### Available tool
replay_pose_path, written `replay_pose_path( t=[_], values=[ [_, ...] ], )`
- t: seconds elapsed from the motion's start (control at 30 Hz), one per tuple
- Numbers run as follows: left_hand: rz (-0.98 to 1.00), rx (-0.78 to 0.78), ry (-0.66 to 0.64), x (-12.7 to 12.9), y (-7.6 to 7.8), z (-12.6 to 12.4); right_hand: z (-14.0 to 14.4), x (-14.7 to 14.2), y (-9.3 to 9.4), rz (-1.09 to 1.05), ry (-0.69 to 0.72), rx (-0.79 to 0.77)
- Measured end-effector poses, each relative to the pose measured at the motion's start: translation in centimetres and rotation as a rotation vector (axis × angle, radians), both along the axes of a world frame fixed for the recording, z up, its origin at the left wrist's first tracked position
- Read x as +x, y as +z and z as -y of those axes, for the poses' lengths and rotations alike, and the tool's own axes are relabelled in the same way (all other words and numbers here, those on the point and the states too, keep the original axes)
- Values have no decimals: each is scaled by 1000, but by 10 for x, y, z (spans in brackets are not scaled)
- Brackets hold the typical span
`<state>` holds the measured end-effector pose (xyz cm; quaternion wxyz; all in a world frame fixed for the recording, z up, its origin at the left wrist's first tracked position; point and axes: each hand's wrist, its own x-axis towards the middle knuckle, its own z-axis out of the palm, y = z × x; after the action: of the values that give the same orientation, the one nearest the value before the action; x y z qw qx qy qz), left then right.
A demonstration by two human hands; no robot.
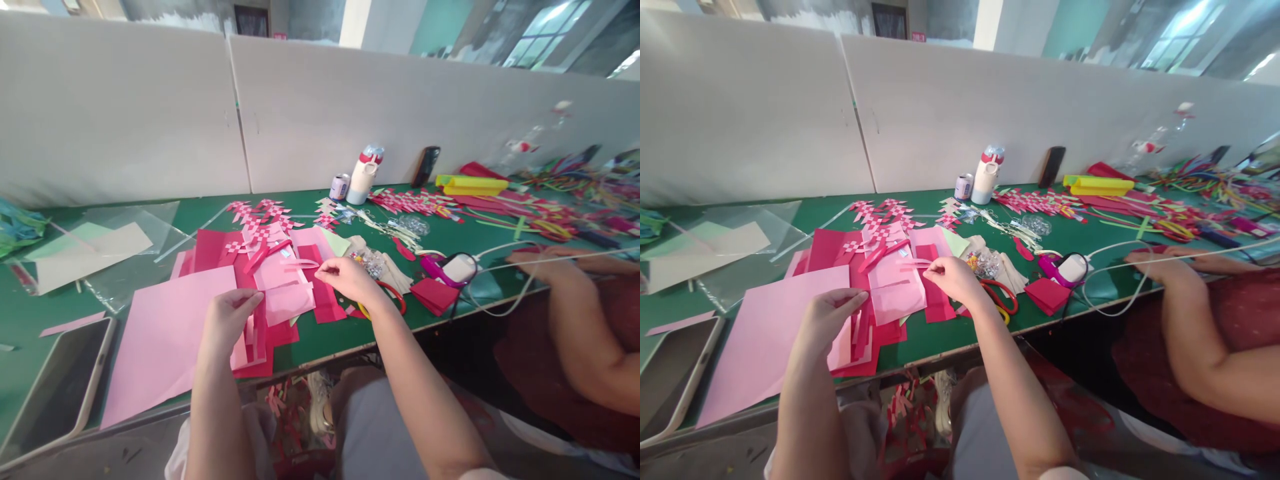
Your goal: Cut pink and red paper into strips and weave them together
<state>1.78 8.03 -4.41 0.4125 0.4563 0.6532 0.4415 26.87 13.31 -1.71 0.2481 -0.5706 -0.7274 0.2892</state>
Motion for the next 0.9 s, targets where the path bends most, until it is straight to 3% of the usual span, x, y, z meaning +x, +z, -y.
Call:
replay_pose_path(
  t=[0.27, 0.43, 0.57, 0.7, 0.9],
  values=[
    [-91, -32, -40, 1, 5, 3, -18, -6, -11, 246, -79, 157],
    [-180, -64, -205, -1, 21, 10, -26, -12, -10, 310, -53, 185],
    [-219, -81, -319, -17, 30, 24, -31, -24, -13, 327, 1, 207],
    [-229, -80, -400, -42, 28, 40, -43, -48, -18, 362, 91, 233],
    [-229, -90, -216, -69, 23, 52, -67, -93, -20, 403, 250, 252]
  ],
)
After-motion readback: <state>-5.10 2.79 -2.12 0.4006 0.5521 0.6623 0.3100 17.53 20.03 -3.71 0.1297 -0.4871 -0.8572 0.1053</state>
